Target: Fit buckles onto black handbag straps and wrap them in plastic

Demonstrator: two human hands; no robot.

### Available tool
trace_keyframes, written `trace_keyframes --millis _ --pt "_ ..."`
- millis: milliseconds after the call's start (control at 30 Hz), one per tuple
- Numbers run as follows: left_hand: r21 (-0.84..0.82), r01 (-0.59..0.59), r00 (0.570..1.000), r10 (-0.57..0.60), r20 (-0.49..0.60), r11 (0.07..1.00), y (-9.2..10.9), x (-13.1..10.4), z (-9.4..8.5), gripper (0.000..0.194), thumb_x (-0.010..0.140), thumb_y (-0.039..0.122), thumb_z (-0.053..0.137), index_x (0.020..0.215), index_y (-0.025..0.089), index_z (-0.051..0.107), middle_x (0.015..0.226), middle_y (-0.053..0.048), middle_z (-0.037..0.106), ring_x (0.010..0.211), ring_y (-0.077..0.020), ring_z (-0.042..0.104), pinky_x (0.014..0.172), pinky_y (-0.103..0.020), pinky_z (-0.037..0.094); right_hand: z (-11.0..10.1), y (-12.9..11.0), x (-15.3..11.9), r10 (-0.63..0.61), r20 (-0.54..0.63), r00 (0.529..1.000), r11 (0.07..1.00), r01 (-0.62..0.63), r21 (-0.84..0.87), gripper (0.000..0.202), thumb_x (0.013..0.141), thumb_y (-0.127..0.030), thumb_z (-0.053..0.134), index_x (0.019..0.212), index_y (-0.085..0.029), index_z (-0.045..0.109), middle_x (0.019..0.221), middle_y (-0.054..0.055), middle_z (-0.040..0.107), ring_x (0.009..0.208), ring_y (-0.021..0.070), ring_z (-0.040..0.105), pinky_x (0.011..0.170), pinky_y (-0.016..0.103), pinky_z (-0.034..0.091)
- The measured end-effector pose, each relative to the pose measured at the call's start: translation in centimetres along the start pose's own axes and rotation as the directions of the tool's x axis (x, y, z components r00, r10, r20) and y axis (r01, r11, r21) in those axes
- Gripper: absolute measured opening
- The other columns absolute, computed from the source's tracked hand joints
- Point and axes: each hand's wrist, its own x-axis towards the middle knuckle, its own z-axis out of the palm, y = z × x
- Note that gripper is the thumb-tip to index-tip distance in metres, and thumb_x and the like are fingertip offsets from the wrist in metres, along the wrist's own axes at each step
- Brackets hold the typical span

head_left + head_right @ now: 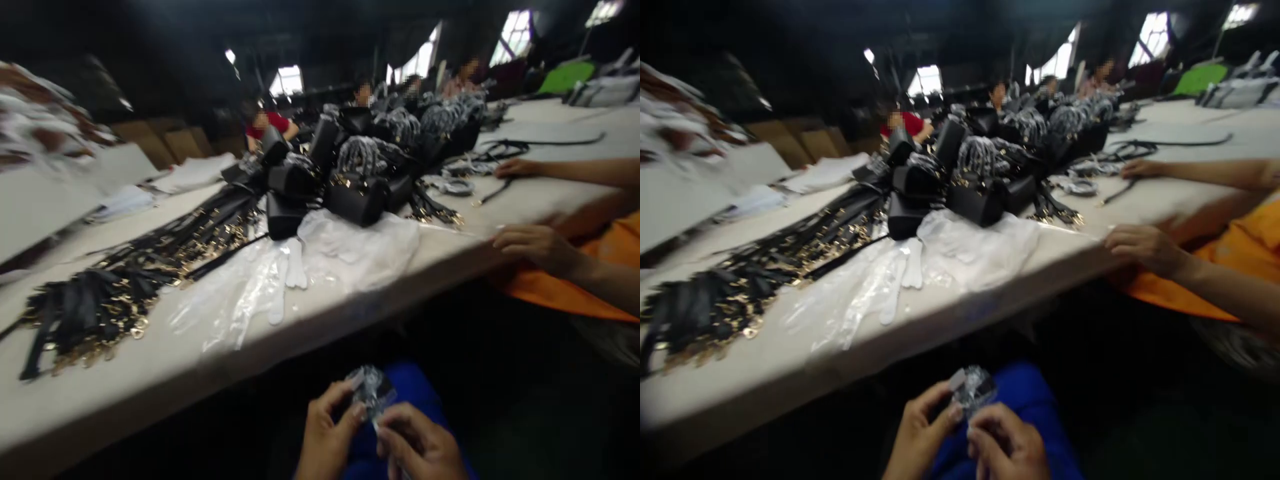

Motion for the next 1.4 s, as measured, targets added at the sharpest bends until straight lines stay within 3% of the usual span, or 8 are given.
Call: trace_keyframes --millis 233,300,400,533,733,900,1067,1400 --pt "-0.013 0.286 0.955 -0.284 0.089 0.958 -0.7 -0.2 -0.2 0.033 0.072 0.041 0.075 0.095 0.017 0.072 0.089 -0.002 0.073 0.085 -0.0188 0.063 0.077 -0.025 0.048 -1.8 1.4 -2.5 0.042 0.245 0.969 0.921 -0.132 0.366 0.038 0.086 -0.042 0.064 0.115 -0.017 0.063 0.105 0.011 0.070 0.097 0.0203 0.068 0.091 0.037 0.053" --pt "0.007 0.317 0.938 -0.315 0.145 0.948 -0.8 -0.3 -0.3 0.034 0.074 0.042 0.074 0.096 0.016 0.070 0.085 -0.003 0.071 0.080 -0.0171 0.061 0.071 -0.024 0.047 -1.9 1.6 -2.6 0.077 0.193 0.978 0.940 -0.135 0.314 0.032 0.086 -0.042 0.065 0.108 -0.017 0.066 0.097 0.009 0.071 0.086 0.0184 0.068 0.080 0.032 0.055" --pt "0.065 0.302 0.931 -0.309 0.195 0.951 -0.9 -0.5 0.2 0.034 0.075 0.042 0.072 0.092 0.014 0.069 0.083 -0.003 0.068 0.074 -0.0156 0.056 0.065 -0.024 0.043 -1.8 1.9 -2.5 0.013 -0.057 0.998 1.000 -0.011 0.025 0.024 0.085 -0.041 0.066 0.079 -0.018 0.071 0.073 0.003 0.065 0.064 0.0130 0.060 0.061 0.025 0.046" --pt "0.098 0.293 0.928 -0.307 0.210 0.951 -1.2 -0.9 1.2 0.028 0.076 0.041 0.069 0.089 0.016 0.068 0.083 -0.002 0.067 0.079 -0.0156 0.055 0.073 -0.025 0.042 -2.0 2.4 -1.8 -0.133 -0.187 0.973 0.966 0.085 -0.244 0.017 0.083 -0.035 0.068 0.078 -0.019 0.071 0.100 0.004 0.063 0.062 0.0086 0.049 0.058 0.024 0.040" --pt "0.126 0.318 0.917 -0.339 0.211 0.940 -2.7 -1.9 1.2 0.028 0.073 0.042 0.071 0.080 0.017 0.062 0.075 0.001 0.062 0.073 -0.0146 0.052 0.069 -0.025 0.041 -1.9 4.5 -1.1 0.195 0.021 0.981 0.980 -0.195 0.024 0.025 0.079 -0.039 0.070 0.089 -0.016 0.067 0.074 0.000 0.063 0.055 0.0081 0.044 0.052 0.022 0.033" --pt "0.310 0.192 0.932 -0.272 0.240 0.931 -3.3 -2.4 0.6 0.029 0.083 0.047 0.060 0.092 0.020 0.062 0.085 -0.001 0.064 0.082 -0.0178 0.058 0.076 -0.027 0.044 -1.2 5.5 -0.8 0.235 -0.055 0.970 0.970 -0.232 0.070 0.031 0.076 -0.044 0.072 0.079 -0.013 0.067 0.061 -0.002 0.056 0.052 0.0075 0.040 0.050 0.022 0.029" --pt "0.269 0.078 0.961 -0.144 0.237 0.960 -3.1 -2.5 0.2 0.036 0.090 0.046 0.050 0.116 0.023 0.059 0.108 -0.005 0.068 0.092 -0.0200 0.063 0.083 -0.028 0.046 -0.5 6.0 -0.6 0.272 -0.066 0.960 0.952 -0.258 0.167 0.033 0.063 -0.041 0.082 0.073 -0.014 0.065 0.062 -0.001 0.058 0.055 0.0092 0.044 0.053 0.022 0.034" --pt "0.203 0.202 0.953 -0.240 0.187 0.958 -3.6 -1.7 0.0 0.034 0.087 0.048 0.056 0.102 0.020 0.068 0.095 -0.004 0.073 0.084 -0.0198 0.064 0.074 -0.026 0.048 0.1 5.3 -0.8 0.309 -0.017 0.951 0.921 -0.295 0.256 0.043 0.067 -0.052 0.077 0.076 -0.012 0.065 0.066 0.001 0.062 0.058 0.0100 0.050 0.057 0.023 0.037"
